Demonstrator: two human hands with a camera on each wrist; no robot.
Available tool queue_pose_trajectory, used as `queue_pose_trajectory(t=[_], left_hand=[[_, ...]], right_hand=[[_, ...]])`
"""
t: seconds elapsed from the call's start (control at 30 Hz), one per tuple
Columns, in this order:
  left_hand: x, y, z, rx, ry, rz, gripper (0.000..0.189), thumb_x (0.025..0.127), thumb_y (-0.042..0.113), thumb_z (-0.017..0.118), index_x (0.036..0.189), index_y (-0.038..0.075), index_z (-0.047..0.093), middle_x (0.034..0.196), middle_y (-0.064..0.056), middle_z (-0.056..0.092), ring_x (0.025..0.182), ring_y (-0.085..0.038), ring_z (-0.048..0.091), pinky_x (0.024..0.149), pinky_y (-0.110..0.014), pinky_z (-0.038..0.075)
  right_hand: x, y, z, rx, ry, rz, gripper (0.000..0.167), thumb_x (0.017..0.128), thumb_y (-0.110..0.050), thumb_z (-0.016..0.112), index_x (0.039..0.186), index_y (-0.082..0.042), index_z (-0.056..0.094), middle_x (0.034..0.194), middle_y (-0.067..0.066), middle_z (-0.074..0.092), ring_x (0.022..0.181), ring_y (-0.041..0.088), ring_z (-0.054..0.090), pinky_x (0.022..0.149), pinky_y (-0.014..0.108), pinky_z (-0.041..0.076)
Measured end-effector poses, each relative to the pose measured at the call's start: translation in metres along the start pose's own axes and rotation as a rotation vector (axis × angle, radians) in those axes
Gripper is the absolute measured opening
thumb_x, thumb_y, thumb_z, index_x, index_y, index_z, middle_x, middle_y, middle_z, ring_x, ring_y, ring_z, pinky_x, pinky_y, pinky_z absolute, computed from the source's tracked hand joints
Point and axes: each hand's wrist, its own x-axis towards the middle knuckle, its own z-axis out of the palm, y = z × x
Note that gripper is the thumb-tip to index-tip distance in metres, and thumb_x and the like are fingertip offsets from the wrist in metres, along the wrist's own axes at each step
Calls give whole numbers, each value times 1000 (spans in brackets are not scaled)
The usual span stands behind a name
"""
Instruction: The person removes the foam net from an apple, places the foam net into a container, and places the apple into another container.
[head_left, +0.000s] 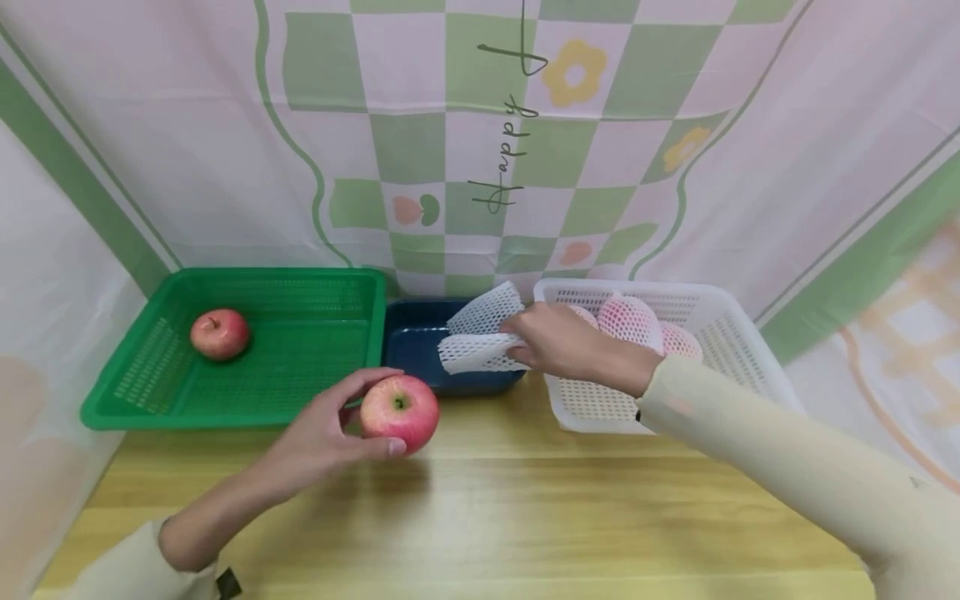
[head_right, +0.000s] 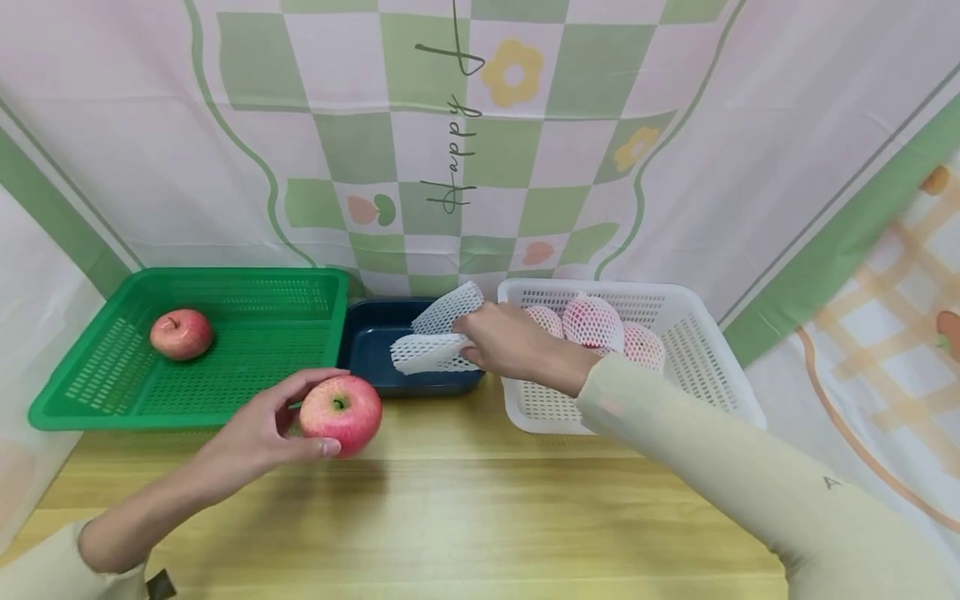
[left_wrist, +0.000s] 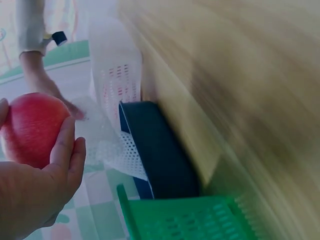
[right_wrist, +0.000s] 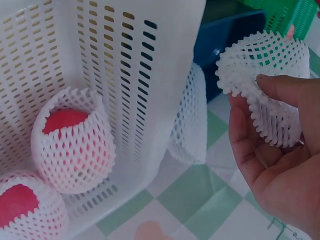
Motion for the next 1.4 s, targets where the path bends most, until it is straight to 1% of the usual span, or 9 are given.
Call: queue_pose_trajectory(t=[0.13,0.37,0.5,0.63,0.83,1.07,1.2,1.3,1.4], left_hand=[[1,5,-10,15,20,-33,74,88,33,88,152,22,51,149,-8,55,128,-32,59,99,-38,59],[5,12,-24,1,52,-24,73,91,29,86,153,21,49,149,-9,54,133,-34,58,98,-33,58],[8,16,-31,-29,67,-45,72,93,27,85,154,20,47,149,-9,52,131,-34,57,94,-30,60],[11,19,-36,-105,64,-50,72,95,23,82,155,17,44,149,-12,50,128,-35,56,92,-35,62],[15,20,-44,-150,64,-67,74,97,23,80,158,14,40,149,-13,47,126,-32,57,94,-44,62],[21,21,-58,-111,108,-127,81,98,32,79,162,17,33,151,-14,45,125,-26,60,97,-36,61],[24,21,-66,-145,127,-131,83,99,31,78,164,15,30,152,-14,42,124,-21,61,96,-31,60],[27,20,-74,-185,136,-124,81,100,26,77,164,11,28,152,-14,39,125,-21,59,96,-31,60],[30,18,-81,-202,136,-128,82,102,24,75,164,9,25,152,-13,37,129,-23,54,96,-31,60]], right_hand=[[7,1,6,-7,-64,37,13,94,-13,79,104,-6,76,89,7,76,70,23,67,63,43,59],[15,3,17,0,-147,90,32,95,-20,80,123,-3,73,107,13,78,82,27,73,71,43,63],[18,5,22,-13,-159,103,40,95,-24,81,128,-3,71,111,16,77,89,32,74,73,47,64],[20,6,25,-3,-168,122,44,95,-27,81,131,-4,70,117,15,76,92,33,74,74,48,64],[19,8,24,-54,-150,137,53,93,-34,82,134,-4,67,122,19,73,98,37,73,78,51,63],[12,11,11,-93,-140,210,61,94,-45,79,139,-6,65,120,17,72,94,35,73,74,50,63],[5,16,2,-80,-112,236,64,94,-48,78,140,-5,64,124,17,71,98,33,72,74,48,63],[-1,21,-6,-64,-76,258,64,95,-48,77,139,-3,64,131,19,69,105,35,72,81,51,62],[-7,27,-15,-56,-30,289,62,94,-50,77,135,-5,66,129,19,70,101,36,72,84,55,60]])
